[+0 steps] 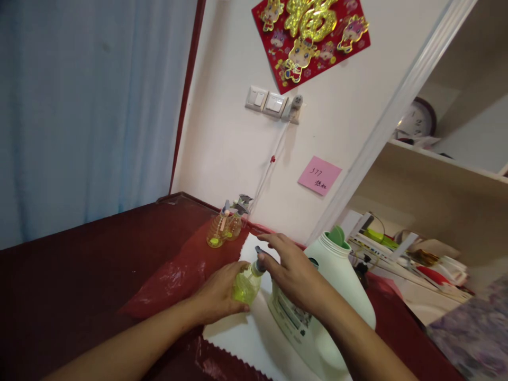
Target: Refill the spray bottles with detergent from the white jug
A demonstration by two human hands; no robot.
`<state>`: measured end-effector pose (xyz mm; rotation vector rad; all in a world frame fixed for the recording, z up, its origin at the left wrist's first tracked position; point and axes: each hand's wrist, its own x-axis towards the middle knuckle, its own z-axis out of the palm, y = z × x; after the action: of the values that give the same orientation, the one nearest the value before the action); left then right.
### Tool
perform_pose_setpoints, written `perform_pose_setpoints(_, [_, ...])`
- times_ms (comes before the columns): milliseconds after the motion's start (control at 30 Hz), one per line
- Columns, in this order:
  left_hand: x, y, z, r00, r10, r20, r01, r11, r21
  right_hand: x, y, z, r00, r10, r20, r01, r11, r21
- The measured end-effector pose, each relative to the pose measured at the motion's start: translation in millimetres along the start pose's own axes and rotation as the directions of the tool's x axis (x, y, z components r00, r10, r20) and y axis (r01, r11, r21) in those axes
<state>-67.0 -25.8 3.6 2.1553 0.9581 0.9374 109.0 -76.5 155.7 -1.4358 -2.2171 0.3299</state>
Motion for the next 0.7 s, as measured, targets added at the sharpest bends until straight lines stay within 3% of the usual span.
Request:
perform_pose_setpoints(133, [0, 0, -0.3, 1.0, -0.001, -0.005, 0.001, 1.0, -0.003, -2, 3, -17, 0.987, -0.157, -0.037, 0.153, 0.984, -0.088])
perform_pose_setpoints(300, [0, 2, -2.2, 1.0, -0.011, -0.005, 0.011, 1.0, -0.008, -5, 14, -21, 0.947, -0.269, 0.176, 0.305, 0.925, -0.226])
perform_pose_setpoints(700, [1, -3, 0.1, 1.0, 0.013, -0.017, -0.013, 1.0, -0.001, 4, -1, -15, 0.971, -0.091, 0.219, 0.141, 0.963, -0.229])
